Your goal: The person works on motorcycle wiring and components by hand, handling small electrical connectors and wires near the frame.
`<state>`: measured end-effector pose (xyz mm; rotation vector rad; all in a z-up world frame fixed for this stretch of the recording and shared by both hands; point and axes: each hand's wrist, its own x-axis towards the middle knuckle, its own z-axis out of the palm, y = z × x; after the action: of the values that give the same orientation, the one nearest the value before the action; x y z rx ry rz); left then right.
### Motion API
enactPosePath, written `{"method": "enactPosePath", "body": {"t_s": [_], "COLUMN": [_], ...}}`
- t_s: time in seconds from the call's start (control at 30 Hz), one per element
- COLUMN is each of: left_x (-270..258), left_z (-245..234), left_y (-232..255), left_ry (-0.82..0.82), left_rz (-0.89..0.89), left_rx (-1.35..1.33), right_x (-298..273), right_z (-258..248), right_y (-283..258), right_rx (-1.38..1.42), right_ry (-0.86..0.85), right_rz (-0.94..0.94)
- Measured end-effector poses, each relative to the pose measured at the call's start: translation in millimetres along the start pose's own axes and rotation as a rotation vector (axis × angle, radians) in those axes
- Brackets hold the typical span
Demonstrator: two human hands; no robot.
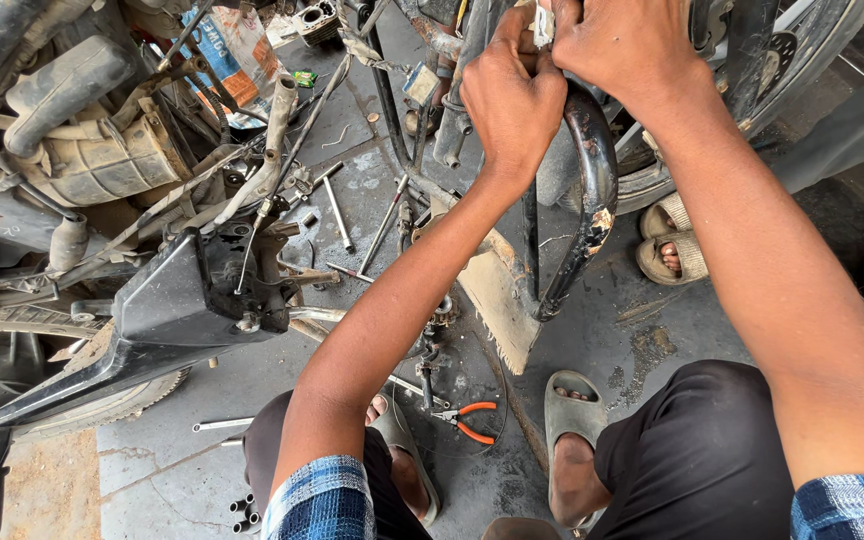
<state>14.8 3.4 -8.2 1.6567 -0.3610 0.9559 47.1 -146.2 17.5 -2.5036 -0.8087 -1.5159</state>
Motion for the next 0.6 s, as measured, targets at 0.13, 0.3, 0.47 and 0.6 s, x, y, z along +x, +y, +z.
{"method": "enactPosePath", "body": {"t_s": [0.13, 0.3, 0.47, 0.6], "left_x": [0.2, -0.2, 1.2, 0.9], "left_z": [-1.0, -0.3, -0.1, -0.4], "left_y": [1.4, -0.2, -1.5, -1.2], "left_ry": [0.003, 0.005, 0.004, -0.018], "left_rz": [0.009, 0.016, 0.025, 0.002], "left_rx": [0.015, 0.005, 0.007, 0.029], "right_x": [0.2, 0.1, -1.5, -2.9], "right_z": [0.3, 2.6, 8.0, 14.7], "right_y": [-2.0, -5.0, -2.3, 0.2], "right_rx": [-0.026, -0.015, 0.014, -0.031], "right_ry": [0.019, 0.065, 0.056, 0.099], "right_rz": [-0.003, 0.005, 0.0, -0.008]}}
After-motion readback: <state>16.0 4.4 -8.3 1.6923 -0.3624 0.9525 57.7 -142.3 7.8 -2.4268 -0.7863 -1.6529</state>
